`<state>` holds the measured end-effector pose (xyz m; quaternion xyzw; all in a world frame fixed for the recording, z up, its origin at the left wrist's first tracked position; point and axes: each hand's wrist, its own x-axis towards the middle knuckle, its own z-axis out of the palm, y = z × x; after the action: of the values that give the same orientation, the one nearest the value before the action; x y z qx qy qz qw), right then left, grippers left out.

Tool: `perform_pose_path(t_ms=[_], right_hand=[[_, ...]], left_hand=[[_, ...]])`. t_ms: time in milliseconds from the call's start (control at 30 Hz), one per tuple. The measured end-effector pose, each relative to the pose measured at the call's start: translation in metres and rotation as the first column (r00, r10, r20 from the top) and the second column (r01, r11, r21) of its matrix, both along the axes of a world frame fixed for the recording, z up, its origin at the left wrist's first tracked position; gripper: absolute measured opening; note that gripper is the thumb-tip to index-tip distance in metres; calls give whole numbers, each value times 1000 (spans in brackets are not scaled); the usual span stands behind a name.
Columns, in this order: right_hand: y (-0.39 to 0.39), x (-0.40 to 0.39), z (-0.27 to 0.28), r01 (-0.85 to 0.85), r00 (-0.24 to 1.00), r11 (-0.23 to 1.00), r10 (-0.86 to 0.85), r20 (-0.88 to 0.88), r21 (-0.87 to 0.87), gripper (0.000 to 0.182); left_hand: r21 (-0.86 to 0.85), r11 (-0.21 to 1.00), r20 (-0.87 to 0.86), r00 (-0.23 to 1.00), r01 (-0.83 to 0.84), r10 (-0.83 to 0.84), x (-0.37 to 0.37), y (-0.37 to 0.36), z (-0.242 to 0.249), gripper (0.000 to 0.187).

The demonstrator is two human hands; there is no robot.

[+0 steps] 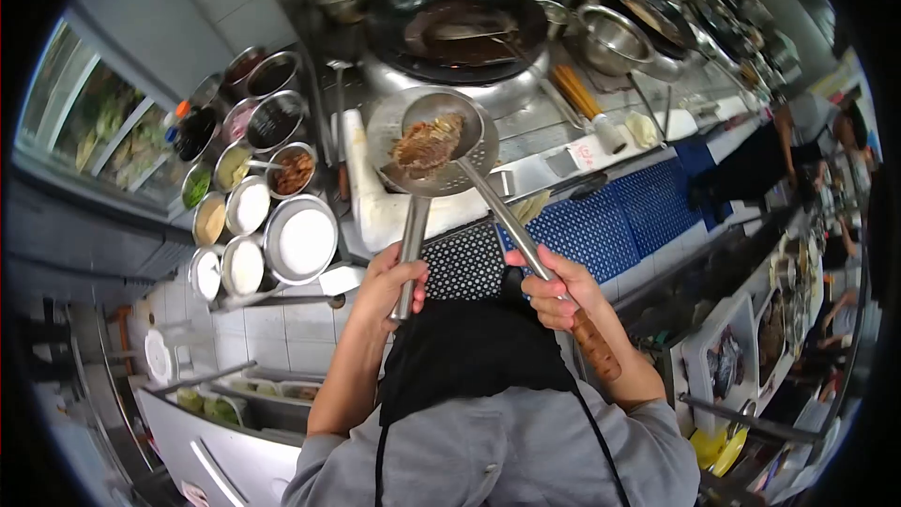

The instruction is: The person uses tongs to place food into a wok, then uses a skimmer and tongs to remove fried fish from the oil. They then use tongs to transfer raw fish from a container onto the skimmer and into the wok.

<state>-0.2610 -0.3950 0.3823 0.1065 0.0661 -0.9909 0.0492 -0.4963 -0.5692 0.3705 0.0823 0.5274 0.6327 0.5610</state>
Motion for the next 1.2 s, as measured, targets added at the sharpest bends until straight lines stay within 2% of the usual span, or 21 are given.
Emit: perform_pose_path(t_ms=[67,100,133,167,233,333,433,500,600,667,733,800,833,867,900,933,1000,1033,1100,1200], right_hand=[[-4,15,7,33,995,998,-37,-95,-47,51],[-7,25,10,73,986,995,-83,-141,-74,52],[-13,34,13,124,974,992,-129,-185,-38,51],[-15,42,17,179,955,983,-164,-245,39,48],[-18,63,27,345,899,937,-311,-309,59,45],[-23,112,38,554,793,830,-503,-344,63,43],[-26,167,42,752,629,656,-684,-369,66,41],[-22,191,45,843,510,536,-779,-365,34,41],[-10,245,39,965,259,261,-910,-325,40,38],[5,285,30,995,95,78,-947,-308,68,35],[17,333,21,967,-61,-114,-973,-224,229,30],[32,385,7,902,-230,-282,-955,-190,326,29],[38,407,5,788,-354,-345,-931,-82,509,26],[45,427,6,641,-486,-358,-874,-2,678,23],[51,447,6,516,-571,-329,-820,31,791,19],[57,466,3,391,-659,-241,-747,87,888,22],[60,497,-4,214,-740,-3,-653,160,977,26],[62,508,-9,64,-782,158,-606,148,985,26],[64,526,-24,-210,-846,475,-527,85,855,27],[67,537,-48,-489,-868,677,-438,-232,550,27]], left_hand=[[-62,998,-77,997,-1,-4,5,-9,9,28],[-73,997,-124,992,-15,6,10,-11,13,28],[-114,993,-204,979,-1,-22,13,-9,14,32],[-59,993,-266,957,102,-114,12,-8,17,34],[-46,993,-239,964,111,-119,16,-5,21,44],[85,951,-208,939,297,-275,15,3,25,57],[158,898,-120,911,409,-394,30,28,34,68],[177,855,-44,872,487,-487,35,55,39,67],[192,795,42,805,575,-592,66,100,42,66],[184,716,30,724,674,-689,84,134,40,64],[210,658,75,659,723,-749,104,166,30,63],[186,663,161,643,725,-749,132,194,29,47],[158,656,166,635,738,-755,144,207,28,44],[149,649,168,627,747,-761,158,219,30,43],[142,639,177,616,756,-768,169,230,29,44],[133,632,190,606,763,-772,177,240,26,44],[109,624,192,600,773,-777,189,258,19,47],[96,623,196,599,777,-777,194,265,17,48],[72,632,165,615,772,-771,206,274,16,49],[59,651,120,642,757,-758,210,279,14,52]])
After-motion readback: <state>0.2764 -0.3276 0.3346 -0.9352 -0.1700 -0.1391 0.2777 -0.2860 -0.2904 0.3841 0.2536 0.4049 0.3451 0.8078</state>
